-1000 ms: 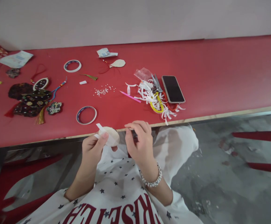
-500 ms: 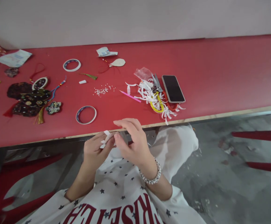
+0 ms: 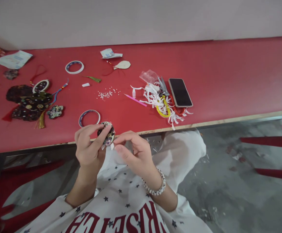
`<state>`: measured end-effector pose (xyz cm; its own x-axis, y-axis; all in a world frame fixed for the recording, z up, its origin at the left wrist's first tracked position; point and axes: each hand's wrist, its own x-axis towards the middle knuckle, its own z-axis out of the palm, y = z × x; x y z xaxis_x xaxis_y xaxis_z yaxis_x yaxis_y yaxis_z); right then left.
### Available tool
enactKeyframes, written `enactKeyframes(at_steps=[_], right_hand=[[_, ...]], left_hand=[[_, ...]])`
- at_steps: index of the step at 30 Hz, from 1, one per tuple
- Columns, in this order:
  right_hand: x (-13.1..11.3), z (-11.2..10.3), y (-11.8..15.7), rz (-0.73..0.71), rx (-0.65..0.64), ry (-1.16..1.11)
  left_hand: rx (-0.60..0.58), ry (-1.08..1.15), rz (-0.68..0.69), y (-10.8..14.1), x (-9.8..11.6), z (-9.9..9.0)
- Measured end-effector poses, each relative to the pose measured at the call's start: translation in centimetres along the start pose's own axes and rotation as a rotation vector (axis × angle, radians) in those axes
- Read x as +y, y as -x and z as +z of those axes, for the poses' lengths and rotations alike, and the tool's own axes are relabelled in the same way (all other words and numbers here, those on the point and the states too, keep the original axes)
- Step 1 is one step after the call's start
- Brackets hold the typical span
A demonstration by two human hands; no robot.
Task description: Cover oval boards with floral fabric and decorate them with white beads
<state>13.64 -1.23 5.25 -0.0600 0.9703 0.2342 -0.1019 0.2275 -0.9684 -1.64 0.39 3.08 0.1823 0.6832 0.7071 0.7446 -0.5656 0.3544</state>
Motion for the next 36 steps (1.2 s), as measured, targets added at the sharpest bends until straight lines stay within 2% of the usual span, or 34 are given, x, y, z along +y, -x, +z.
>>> enactKeyframes(at_steps=[5,11,17,24,36], right_hand=[[0.71,-0.03,0.33,0.047,0.028,-0.066],[0.96,0.04,0.64,-0.001,0.018,0.037],[0.86,-0.35,0.31,0.086,0.005,0.003],[0.52,-0.13,-0.05,0.264,0.035,-0.112],[0.40,0.43,0.02,0.303,0.120,-0.251]], left_hand=[[0.029,-0.019,0.003,-0.01,0.16,0.13],[0.030,-0.024,0.015,-0.08,0.13,0.13],[0.021,-0.018,0.031,-0.28,0.35,0.10],[0.017,-0.019,0.039,-0.42,0.47,0.19],[0.001,-0.005,0.035,-0.31,0.46,0.32]])
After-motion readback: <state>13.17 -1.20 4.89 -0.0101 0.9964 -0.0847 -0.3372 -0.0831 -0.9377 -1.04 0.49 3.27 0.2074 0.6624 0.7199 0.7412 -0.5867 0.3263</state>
